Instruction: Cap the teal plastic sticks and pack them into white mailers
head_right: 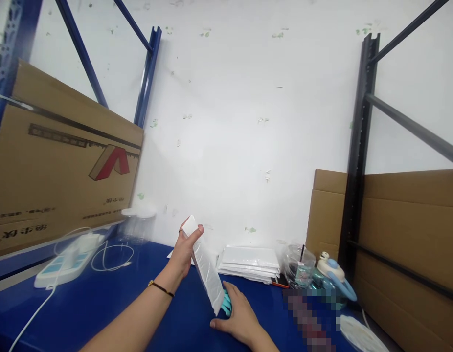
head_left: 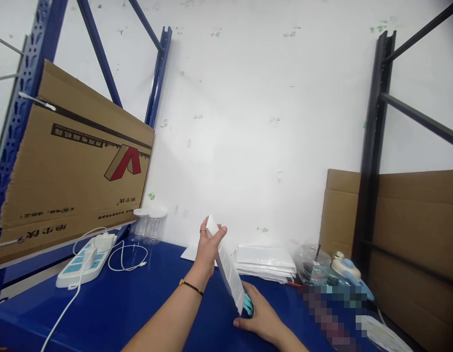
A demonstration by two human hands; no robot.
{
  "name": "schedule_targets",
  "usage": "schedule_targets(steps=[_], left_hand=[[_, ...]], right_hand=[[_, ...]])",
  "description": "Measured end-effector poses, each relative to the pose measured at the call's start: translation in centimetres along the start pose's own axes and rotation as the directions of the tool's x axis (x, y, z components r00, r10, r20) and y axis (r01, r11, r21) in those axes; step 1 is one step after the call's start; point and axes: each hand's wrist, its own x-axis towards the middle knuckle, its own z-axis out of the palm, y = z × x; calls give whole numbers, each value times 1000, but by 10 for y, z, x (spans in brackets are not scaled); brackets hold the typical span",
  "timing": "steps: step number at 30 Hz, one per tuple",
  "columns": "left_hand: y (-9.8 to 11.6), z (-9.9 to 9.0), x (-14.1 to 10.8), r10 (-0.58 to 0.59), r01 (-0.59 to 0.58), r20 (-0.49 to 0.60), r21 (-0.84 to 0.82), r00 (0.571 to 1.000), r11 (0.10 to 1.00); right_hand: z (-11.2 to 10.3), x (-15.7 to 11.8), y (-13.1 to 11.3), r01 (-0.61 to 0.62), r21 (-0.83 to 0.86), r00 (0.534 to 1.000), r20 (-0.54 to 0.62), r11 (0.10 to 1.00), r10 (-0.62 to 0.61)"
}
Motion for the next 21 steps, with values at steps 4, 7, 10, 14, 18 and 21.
schedule_targets(steps=[4,7,10,14,18,21], left_hand=[[17,2,5,-8,5,50,76,999,997],[30,1,10,15,-25,69,145,998,989],[42,-2,16,51,-67,79,224,996,972],[57,-13,25,161,-206,150,366,975,907],[59,-35,29,224,-391,331,626,917,675],[40,-67,23,113,-390,382,800,917,457]], right_hand=[[2,5,-7,39,-87,999,12,995,-38],[3,5,-8,54,-132,998,21,990,-52],[4,3,-6,58,-162,998,31,985,-53],[3,2,-5,41,-188,999,43,981,-33],[2,0,-8,63,-203,996,73,977,-49],[-1,-4,-8,97,-204,991,108,974,-76]])
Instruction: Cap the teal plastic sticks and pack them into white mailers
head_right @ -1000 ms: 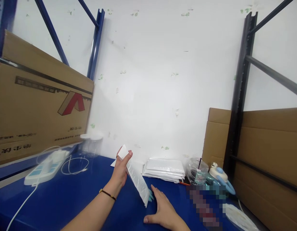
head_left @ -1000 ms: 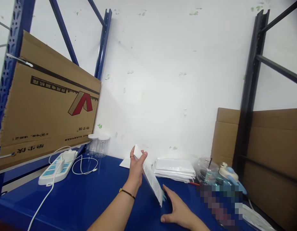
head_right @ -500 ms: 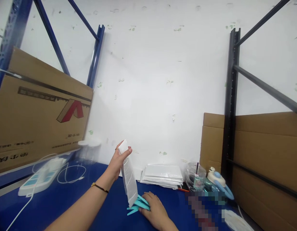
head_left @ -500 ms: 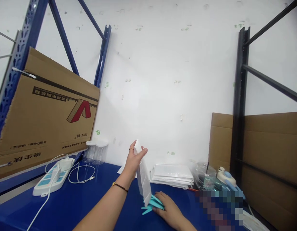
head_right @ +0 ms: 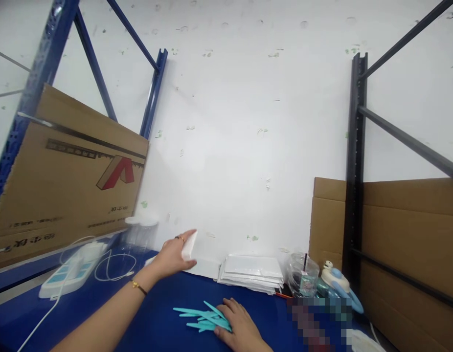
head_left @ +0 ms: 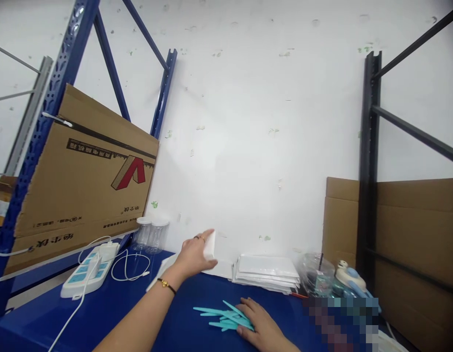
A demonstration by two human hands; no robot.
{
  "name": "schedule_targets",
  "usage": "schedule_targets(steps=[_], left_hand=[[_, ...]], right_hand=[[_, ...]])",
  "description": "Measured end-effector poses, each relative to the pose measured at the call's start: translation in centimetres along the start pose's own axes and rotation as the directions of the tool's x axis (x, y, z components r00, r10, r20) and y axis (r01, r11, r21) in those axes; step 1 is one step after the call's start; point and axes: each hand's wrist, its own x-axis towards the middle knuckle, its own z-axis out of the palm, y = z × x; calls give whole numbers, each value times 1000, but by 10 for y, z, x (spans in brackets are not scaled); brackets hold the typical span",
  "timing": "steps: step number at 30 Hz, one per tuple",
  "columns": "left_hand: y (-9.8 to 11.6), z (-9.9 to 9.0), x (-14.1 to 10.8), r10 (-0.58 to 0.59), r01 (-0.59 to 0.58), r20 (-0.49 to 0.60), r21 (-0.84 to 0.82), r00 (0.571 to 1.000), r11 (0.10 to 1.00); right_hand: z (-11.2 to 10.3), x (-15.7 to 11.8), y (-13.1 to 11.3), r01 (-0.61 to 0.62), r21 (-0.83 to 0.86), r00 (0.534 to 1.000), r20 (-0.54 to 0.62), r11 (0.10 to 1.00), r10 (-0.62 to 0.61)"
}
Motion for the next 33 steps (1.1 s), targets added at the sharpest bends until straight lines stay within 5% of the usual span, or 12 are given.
schedule_targets(steps=[5,8,14,17,19,25,33], left_hand=[[-76,12,-50,-210,169,176,222,962,960],[-100,14,-67,-241,129,346,316,907,940],[-62,48,-78,-70,-102,388,404,919,909],[-45,82,-93,-123,-81,567,320,814,944],[-44,101,-101,-186,-46,602,349,776,936],[-59,122,-91,-106,-35,468,284,877,958],[-62,148,-58,1,-13,649,15,761,1000]], right_hand=[[-5,-18,10,18,7,1000,21,1000,-18],[-10,-33,19,-10,8,1000,11,1000,10],[-18,-50,19,-68,6,997,27,998,68],[-21,-53,14,-40,39,999,25,998,39],[-24,-56,10,-19,69,999,28,997,17],[-27,-63,5,37,121,999,-28,992,-34],[-21,-46,26,-17,116,999,-30,993,20]])
